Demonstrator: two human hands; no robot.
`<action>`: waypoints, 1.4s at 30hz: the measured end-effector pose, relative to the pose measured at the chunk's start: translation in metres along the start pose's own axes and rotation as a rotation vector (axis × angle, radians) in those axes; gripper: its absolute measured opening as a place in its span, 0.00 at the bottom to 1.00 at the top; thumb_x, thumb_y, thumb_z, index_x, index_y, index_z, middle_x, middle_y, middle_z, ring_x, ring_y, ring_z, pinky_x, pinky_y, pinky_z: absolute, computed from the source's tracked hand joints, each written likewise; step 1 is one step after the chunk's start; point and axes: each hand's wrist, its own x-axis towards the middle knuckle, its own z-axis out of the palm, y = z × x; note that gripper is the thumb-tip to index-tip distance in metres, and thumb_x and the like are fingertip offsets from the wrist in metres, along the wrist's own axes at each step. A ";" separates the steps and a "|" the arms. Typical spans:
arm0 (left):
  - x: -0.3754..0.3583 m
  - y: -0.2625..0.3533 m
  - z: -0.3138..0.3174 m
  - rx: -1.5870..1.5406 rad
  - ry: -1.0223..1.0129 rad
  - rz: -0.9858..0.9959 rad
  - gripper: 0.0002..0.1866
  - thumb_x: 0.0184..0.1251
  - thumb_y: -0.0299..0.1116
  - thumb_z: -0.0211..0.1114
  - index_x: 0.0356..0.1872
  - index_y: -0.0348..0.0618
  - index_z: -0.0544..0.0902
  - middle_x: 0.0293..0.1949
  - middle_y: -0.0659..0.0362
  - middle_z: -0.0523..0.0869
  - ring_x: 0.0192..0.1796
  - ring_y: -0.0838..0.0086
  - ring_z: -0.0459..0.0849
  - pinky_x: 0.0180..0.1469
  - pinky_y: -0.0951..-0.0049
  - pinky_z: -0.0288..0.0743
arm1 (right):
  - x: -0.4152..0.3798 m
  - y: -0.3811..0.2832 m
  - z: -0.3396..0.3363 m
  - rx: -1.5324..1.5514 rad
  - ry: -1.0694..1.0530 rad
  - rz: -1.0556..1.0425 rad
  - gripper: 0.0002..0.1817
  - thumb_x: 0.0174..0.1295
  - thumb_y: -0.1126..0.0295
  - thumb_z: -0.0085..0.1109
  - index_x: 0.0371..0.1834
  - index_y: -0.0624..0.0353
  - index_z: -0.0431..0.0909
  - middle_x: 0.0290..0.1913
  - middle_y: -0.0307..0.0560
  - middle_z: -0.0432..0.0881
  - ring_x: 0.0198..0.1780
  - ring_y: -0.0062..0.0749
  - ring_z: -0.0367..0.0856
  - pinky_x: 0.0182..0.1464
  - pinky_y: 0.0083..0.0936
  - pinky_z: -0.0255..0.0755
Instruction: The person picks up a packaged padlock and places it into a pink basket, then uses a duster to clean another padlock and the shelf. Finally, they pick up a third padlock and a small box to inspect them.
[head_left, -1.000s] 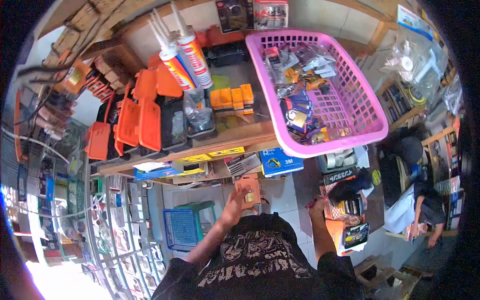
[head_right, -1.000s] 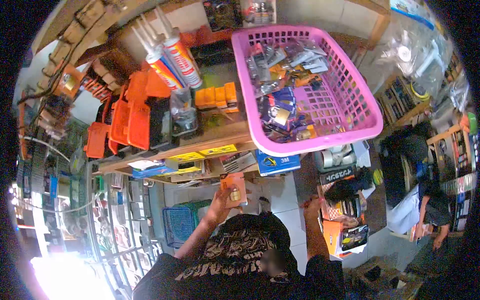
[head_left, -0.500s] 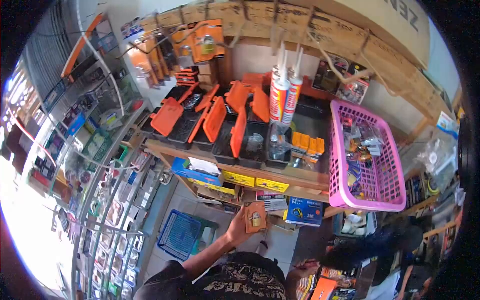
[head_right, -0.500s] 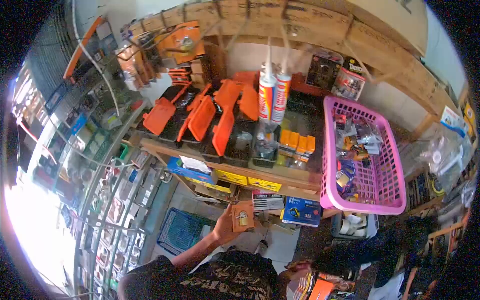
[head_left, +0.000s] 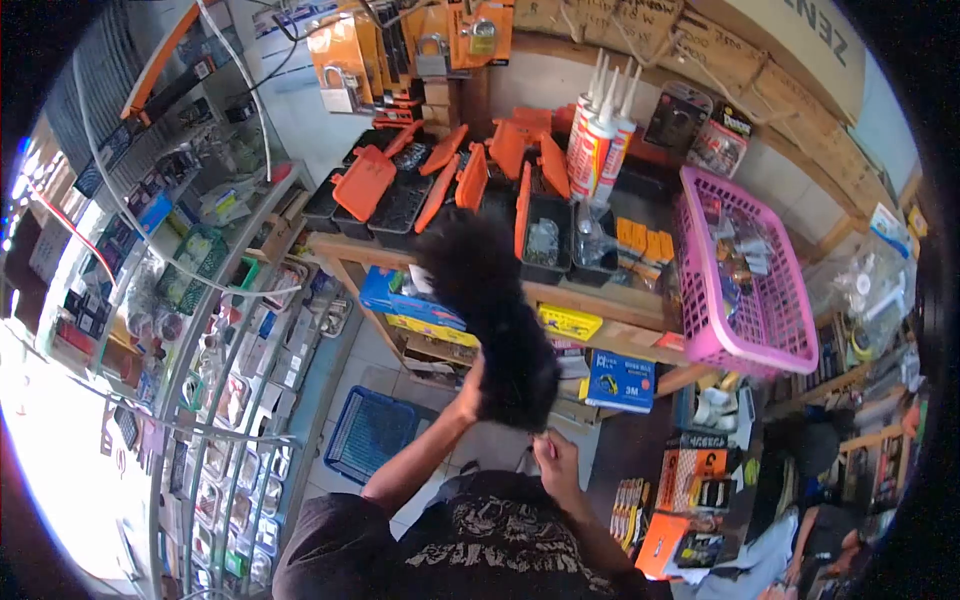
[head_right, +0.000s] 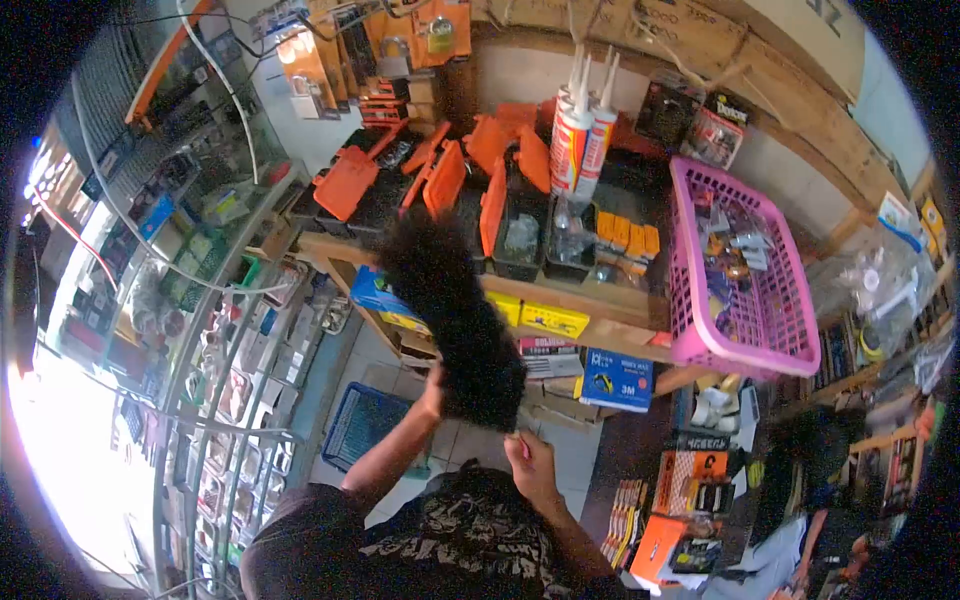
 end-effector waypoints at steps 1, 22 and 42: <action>-0.002 0.021 0.009 0.114 -0.043 0.060 0.39 0.69 0.60 0.47 0.71 0.41 0.61 0.69 0.54 0.68 0.67 0.59 0.69 0.72 0.57 0.59 | -0.002 -0.003 0.006 0.044 -0.016 0.020 0.19 0.70 0.58 0.53 0.28 0.62 0.68 0.19 0.36 0.60 0.24 0.21 0.59 0.26 0.26 0.58; 0.009 0.060 -0.056 0.017 0.111 0.192 0.35 0.72 0.66 0.37 0.63 0.49 0.71 0.49 0.64 0.79 0.48 0.80 0.77 0.48 0.76 0.72 | -0.026 0.082 0.044 0.020 0.045 -0.091 0.19 0.71 0.56 0.53 0.28 0.60 0.75 0.18 0.29 0.65 0.20 0.12 0.60 0.22 0.17 0.51; -0.008 0.126 -0.058 -0.146 -0.081 0.353 0.34 0.76 0.60 0.33 0.65 0.42 0.66 0.53 0.53 0.80 0.51 0.61 0.83 0.53 0.56 0.80 | -0.073 0.139 -0.005 0.071 0.214 -0.097 0.23 0.68 0.52 0.49 0.20 0.56 0.68 0.17 0.33 0.67 0.17 0.18 0.62 0.19 0.20 0.53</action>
